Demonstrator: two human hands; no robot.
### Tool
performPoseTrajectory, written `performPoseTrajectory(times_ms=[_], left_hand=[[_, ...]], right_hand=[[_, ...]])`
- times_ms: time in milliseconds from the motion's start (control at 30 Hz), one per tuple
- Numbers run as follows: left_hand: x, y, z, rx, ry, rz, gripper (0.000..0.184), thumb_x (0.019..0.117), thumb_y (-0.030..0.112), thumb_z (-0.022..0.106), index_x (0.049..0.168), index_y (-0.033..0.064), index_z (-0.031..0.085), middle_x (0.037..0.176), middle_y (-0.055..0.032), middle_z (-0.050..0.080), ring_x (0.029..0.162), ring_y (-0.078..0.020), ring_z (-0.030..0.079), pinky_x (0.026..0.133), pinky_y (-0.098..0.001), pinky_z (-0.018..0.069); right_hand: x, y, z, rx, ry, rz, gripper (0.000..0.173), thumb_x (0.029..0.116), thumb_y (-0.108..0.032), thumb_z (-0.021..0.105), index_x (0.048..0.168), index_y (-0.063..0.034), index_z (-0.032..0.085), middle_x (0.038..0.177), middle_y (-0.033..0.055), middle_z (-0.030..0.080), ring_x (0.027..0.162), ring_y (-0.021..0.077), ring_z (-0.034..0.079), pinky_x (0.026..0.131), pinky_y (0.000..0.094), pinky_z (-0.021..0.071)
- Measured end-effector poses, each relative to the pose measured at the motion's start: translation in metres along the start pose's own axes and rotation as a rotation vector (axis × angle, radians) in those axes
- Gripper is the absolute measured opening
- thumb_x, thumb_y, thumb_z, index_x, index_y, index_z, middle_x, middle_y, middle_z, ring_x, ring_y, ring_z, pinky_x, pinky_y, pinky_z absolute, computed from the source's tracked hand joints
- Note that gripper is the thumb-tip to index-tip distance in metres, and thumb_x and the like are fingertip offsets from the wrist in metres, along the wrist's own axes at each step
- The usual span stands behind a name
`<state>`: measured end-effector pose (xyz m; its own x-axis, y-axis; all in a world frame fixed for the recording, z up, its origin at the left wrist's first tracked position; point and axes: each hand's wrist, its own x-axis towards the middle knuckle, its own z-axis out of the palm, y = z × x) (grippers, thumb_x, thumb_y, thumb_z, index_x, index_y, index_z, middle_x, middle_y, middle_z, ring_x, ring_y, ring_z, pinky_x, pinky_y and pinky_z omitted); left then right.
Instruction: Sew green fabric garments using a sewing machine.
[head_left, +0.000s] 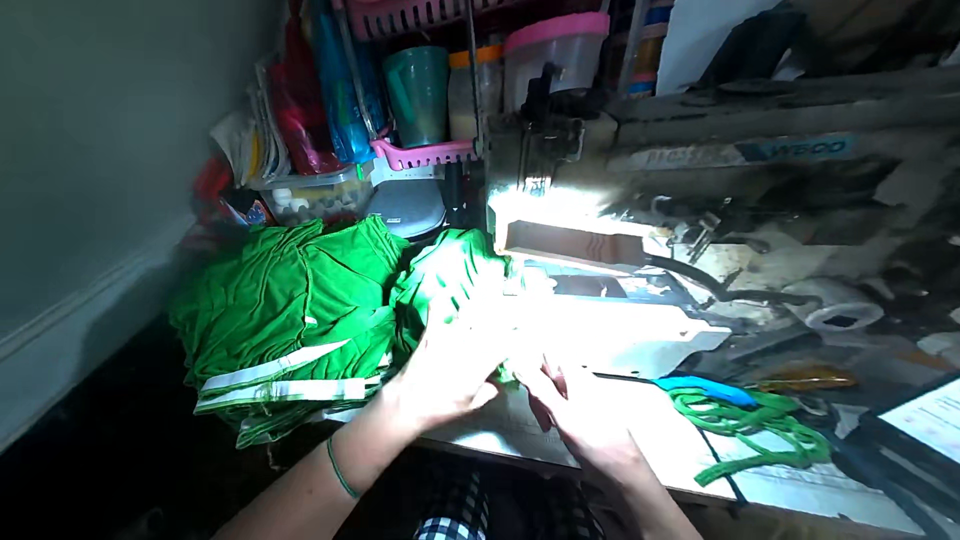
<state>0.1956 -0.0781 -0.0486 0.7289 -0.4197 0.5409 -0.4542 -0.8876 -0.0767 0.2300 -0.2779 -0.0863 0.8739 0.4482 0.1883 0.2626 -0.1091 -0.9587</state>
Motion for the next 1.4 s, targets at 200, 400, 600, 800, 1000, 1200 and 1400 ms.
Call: performPoseTrajectory(times_ms=[200, 400, 600, 800, 1000, 1200, 1400], left_hand=[[-0.016, -0.009, -0.027, 0.212, 0.026, 0.087, 0.014, 0.0881, 0.018, 0.065, 0.089, 0.0232, 0.078, 0.098, -0.0014, 0.075, 0.098, -0.0274, 0.067, 0.093, -0.0588, 0.0417], [0.001, -0.033, -0.042, 0.372, 0.058, -0.019, 0.020, 0.0912, 0.014, 0.057, 0.098, 0.0069, 0.075, 0.096, -0.0105, 0.073, 0.094, -0.0304, 0.065, 0.086, -0.0531, 0.0406], [0.033, -0.048, -0.042, 0.520, -0.257, -0.225, 0.047, 0.0913, 0.010, 0.061, 0.138, 0.0167, 0.063, 0.147, -0.0011, 0.059, 0.105, -0.0285, 0.062, 0.084, -0.0526, 0.0392], [0.041, -0.060, -0.033, 0.434, -0.420, -0.414, 0.062, 0.0894, 0.012, 0.066, 0.150, 0.0186, 0.052, 0.155, -0.0005, 0.050, 0.127, -0.0320, 0.055, 0.095, -0.0574, 0.0368], [0.028, -0.072, -0.026, 0.339, -0.437, -0.443, 0.060, 0.0874, 0.021, 0.068, 0.146, 0.0214, 0.057, 0.156, -0.0057, 0.048, 0.132, -0.0365, 0.050, 0.094, -0.0611, 0.0379], [0.030, -0.040, -0.071, 0.044, -0.638, -0.318, 0.066, 0.0951, 0.045, 0.064, 0.153, 0.0165, 0.049, 0.170, -0.0028, 0.023, 0.158, -0.0288, 0.013, 0.123, -0.0624, 0.0115], [0.061, -0.048, -0.037, -0.232, -0.417, -0.103, 0.029, 0.0889, 0.029, 0.070, 0.112, 0.0123, 0.073, 0.106, -0.0086, 0.070, 0.098, -0.0258, 0.067, 0.084, -0.0527, 0.0533]], right_hand=[[-0.069, -0.011, -0.017, 0.059, -0.124, -0.146, 0.021, 0.1043, -0.018, 0.057, 0.089, -0.0054, 0.065, 0.069, -0.0113, 0.054, 0.062, -0.0089, 0.048, 0.059, 0.0126, 0.0425], [-0.069, -0.007, -0.016, 0.073, -0.083, -0.077, 0.019, 0.1030, -0.023, 0.061, 0.091, -0.0076, 0.065, 0.071, -0.0120, 0.055, 0.061, -0.0088, 0.047, 0.057, 0.0121, 0.0420], [-0.030, 0.011, 0.001, -0.023, 0.038, -0.019, 0.023, 0.0960, -0.032, 0.066, 0.101, -0.0101, 0.070, 0.071, -0.0096, 0.059, 0.056, -0.0054, 0.048, 0.053, 0.0138, 0.0421], [-0.001, 0.010, 0.003, -0.150, 0.014, 0.013, 0.034, 0.0970, -0.036, 0.063, 0.111, -0.0065, 0.071, 0.090, 0.0014, 0.068, 0.079, 0.0046, 0.062, 0.074, 0.0242, 0.0526], [0.010, 0.005, 0.005, -0.188, -0.041, 0.016, 0.031, 0.1051, -0.035, 0.051, 0.109, -0.0111, 0.069, 0.073, -0.0003, 0.058, 0.056, 0.0080, 0.051, 0.056, 0.0270, 0.0465], [-0.073, 0.020, -0.026, -0.080, 0.288, -0.247, 0.026, 0.1020, -0.014, 0.054, 0.116, -0.0042, 0.073, 0.092, 0.0002, 0.066, 0.061, -0.0032, 0.054, 0.054, 0.0131, 0.0486], [-0.117, 0.049, -0.148, 0.077, 0.985, -0.031, 0.028, 0.1051, -0.017, 0.050, 0.127, -0.0042, 0.060, 0.076, -0.0049, 0.055, 0.049, 0.0025, 0.041, 0.043, 0.0197, 0.0373]])
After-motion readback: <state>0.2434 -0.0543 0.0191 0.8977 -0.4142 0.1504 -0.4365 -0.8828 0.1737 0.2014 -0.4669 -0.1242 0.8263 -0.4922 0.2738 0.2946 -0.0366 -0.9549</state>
